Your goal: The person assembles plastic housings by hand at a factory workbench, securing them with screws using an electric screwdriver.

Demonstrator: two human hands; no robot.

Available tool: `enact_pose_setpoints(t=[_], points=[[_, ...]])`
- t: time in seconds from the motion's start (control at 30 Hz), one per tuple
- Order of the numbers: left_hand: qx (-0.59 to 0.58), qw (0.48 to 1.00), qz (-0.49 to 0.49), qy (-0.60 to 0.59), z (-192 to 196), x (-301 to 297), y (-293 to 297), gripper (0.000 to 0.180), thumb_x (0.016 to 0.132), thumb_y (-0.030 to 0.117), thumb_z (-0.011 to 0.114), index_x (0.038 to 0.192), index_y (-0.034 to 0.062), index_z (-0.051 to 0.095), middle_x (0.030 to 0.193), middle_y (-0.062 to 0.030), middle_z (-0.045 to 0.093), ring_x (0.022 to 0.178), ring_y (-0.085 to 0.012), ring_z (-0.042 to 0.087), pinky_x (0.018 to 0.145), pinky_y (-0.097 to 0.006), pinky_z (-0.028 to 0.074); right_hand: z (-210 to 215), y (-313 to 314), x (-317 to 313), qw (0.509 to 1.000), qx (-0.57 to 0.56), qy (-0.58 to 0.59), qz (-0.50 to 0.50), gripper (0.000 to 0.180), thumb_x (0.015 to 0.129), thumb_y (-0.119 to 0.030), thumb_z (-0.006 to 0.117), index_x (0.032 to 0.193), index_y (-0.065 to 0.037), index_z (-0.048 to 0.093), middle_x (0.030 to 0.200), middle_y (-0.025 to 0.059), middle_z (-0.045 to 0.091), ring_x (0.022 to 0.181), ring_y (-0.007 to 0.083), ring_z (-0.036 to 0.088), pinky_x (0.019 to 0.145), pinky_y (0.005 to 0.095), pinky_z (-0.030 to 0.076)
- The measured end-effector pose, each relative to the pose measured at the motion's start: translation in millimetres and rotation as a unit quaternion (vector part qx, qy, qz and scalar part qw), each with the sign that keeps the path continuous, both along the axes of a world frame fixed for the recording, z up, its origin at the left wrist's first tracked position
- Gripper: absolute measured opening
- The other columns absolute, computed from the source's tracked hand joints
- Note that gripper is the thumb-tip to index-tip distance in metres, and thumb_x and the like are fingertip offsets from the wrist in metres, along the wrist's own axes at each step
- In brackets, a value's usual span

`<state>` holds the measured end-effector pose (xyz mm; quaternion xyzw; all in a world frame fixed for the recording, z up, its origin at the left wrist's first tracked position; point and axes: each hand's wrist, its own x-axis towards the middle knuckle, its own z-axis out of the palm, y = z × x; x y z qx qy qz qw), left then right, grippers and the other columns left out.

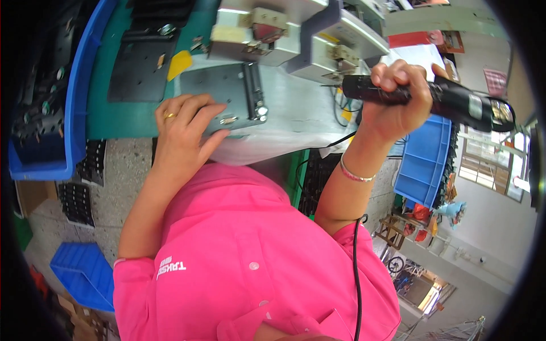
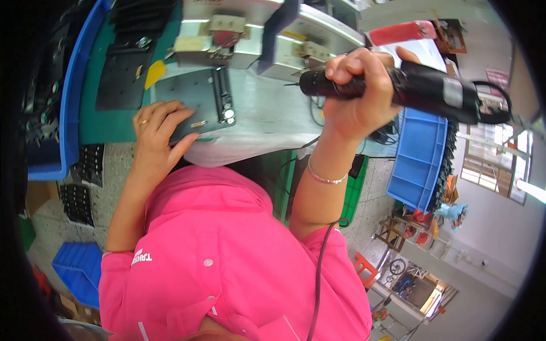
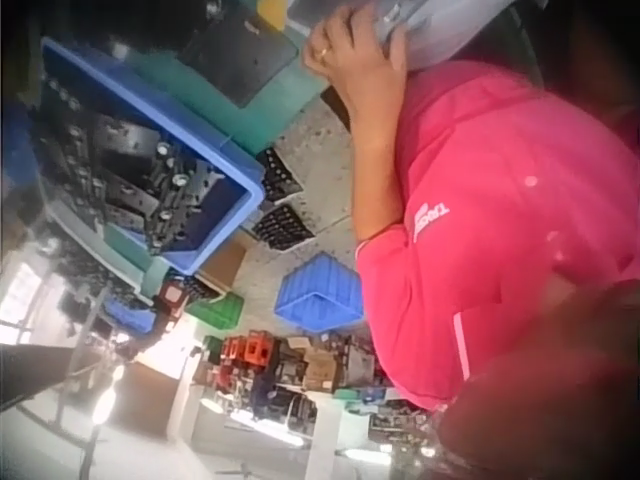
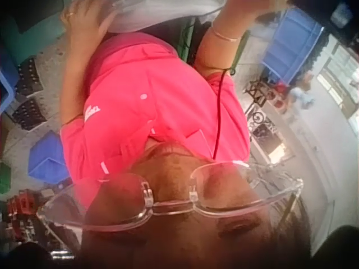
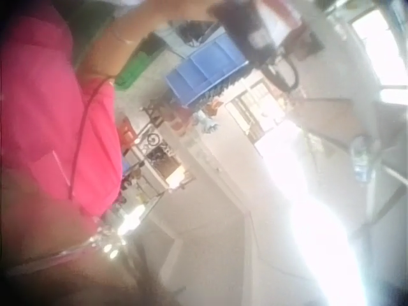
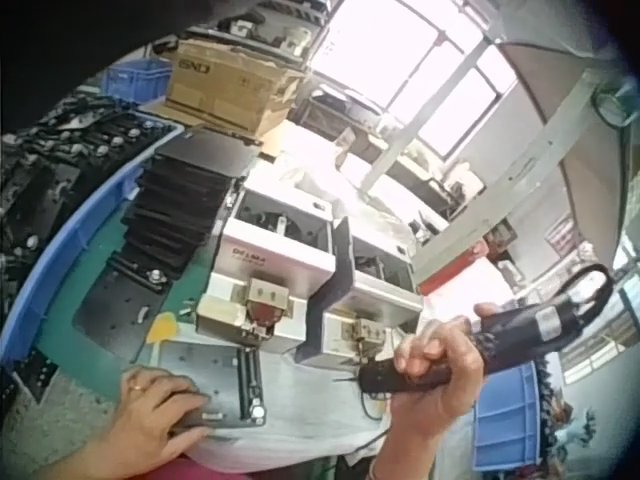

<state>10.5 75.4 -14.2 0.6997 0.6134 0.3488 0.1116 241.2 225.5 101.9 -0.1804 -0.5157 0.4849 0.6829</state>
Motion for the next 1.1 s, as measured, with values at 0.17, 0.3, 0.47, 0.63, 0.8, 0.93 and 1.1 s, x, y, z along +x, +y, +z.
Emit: enact_pose_setpoints(t=[0.17, 0.3, 0.47, 0.63, 0.8, 0.93, 1.1], points=[[0.003, 1.000, -0.010, -0.011, -3, -1, 4, 0.047, 0.069, 0.024, 0.078, 0.112, 0.0120, 0.062, 0.112, -0.0043, 0.060, 0.109, -0.0252, 0.053, 0.098, -0.042, 0.032, -24, -41, -50, 0.994, -0.010, -0.006, 0.113, 0.043, 0.089, -0.004, 0.052, 0.129, -0.010, 0.037, 0.070, 0.0079, 0.050, 0.051, 0.0173, 0.048, 0.045, 0.0345, 0.046], [-0.009, 1.000, 0.004, -0.024, -4, -1, 3, 0.048, 0.069, 0.023, 0.078, 0.113, 0.0126, 0.061, 0.112, -0.0040, 0.060, 0.110, -0.0245, 0.053, 0.099, -0.042, 0.032, -45, -60, -84, 0.989, 0.001, -0.012, 0.149, 0.046, 0.087, 0.002, 0.058, 0.124, -0.006, 0.033, 0.068, 0.0075, 0.054, 0.052, 0.0153, 0.051, 0.048, 0.0319, 0.049], [0.014, 1.000, 0.007, -0.022, -6, -1, 1, 0.049, 0.066, 0.020, 0.079, 0.111, 0.0141, 0.059, 0.111, -0.0009, 0.058, 0.108, -0.0214, 0.052, 0.097, -0.042, 0.033, -58, -67, -95, 0.984, 0.011, -0.072, 0.160, 0.048, 0.085, 0.006, 0.059, 0.123, -0.005, 0.031, 0.068, 0.0085, 0.056, 0.055, 0.0152, 0.053, 0.054, 0.0298, 0.050], [0.002, 1.000, 0.005, -0.030, -7, -2, 0, 0.050, 0.067, 0.022, 0.079, 0.113, 0.0141, 0.059, 0.113, -0.0014, 0.058, 0.110, -0.0224, 0.051, 0.098, -0.043, 0.032, -63, -70, -98, 0.984, 0.014, -0.099, 0.148, 0.047, 0.086, 0.005, 0.058, 0.123, -0.006, 0.031, 0.068, 0.0084, 0.056, 0.056, 0.0154, 0.054, 0.055, 0.0304, 0.051], [0.012, 0.999, 0.007, -0.036, -9, 0, 1, 0.049, 0.066, 0.020, 0.080, 0.110, 0.0140, 0.060, 0.112, -0.0017, 0.058, 0.109, -0.0220, 0.052, 0.098, -0.043, 0.032, -65, -70, -99, 0.984, 0.017, -0.097, 0.151, 0.049, 0.085, 0.005, 0.060, 0.124, -0.005, 0.031, 0.067, 0.0081, 0.056, 0.056, 0.0151, 0.054, 0.056, 0.0299, 0.050], [0.011, 0.999, 0.010, -0.037, -8, 1, 0, 0.049, 0.066, 0.020, 0.080, 0.110, 0.0140, 0.060, 0.113, -0.0019, 0.058, 0.110, -0.0222, 0.051, 0.099, -0.044, 0.032, -69, -65, -97, 0.968, 0.095, -0.175, 0.153, 0.051, 0.088, -0.001, 0.058, 0.131, -0.007, 0.032, 0.072, 0.0080, 0.052, 0.047, 0.0169, 0.047, 0.045, 0.0324, 0.046], [0.005, 0.999, 0.010, -0.030, -8, 0, 0, 0.049, 0.066, 0.020, 0.079, 0.110, 0.0137, 0.060, 0.112, -0.0021, 0.057, 0.110, -0.0220, 0.051, 0.098, -0.043, 0.032, -69, -73, -102, 0.972, 0.085, -0.191, 0.111, 0.054, 0.088, -0.002, 0.060, 0.132, -0.008, 0.029, 0.072, 0.0077, 0.052, 0.046, 0.0168, 0.047, 0.046, 0.0323, 0.046]])
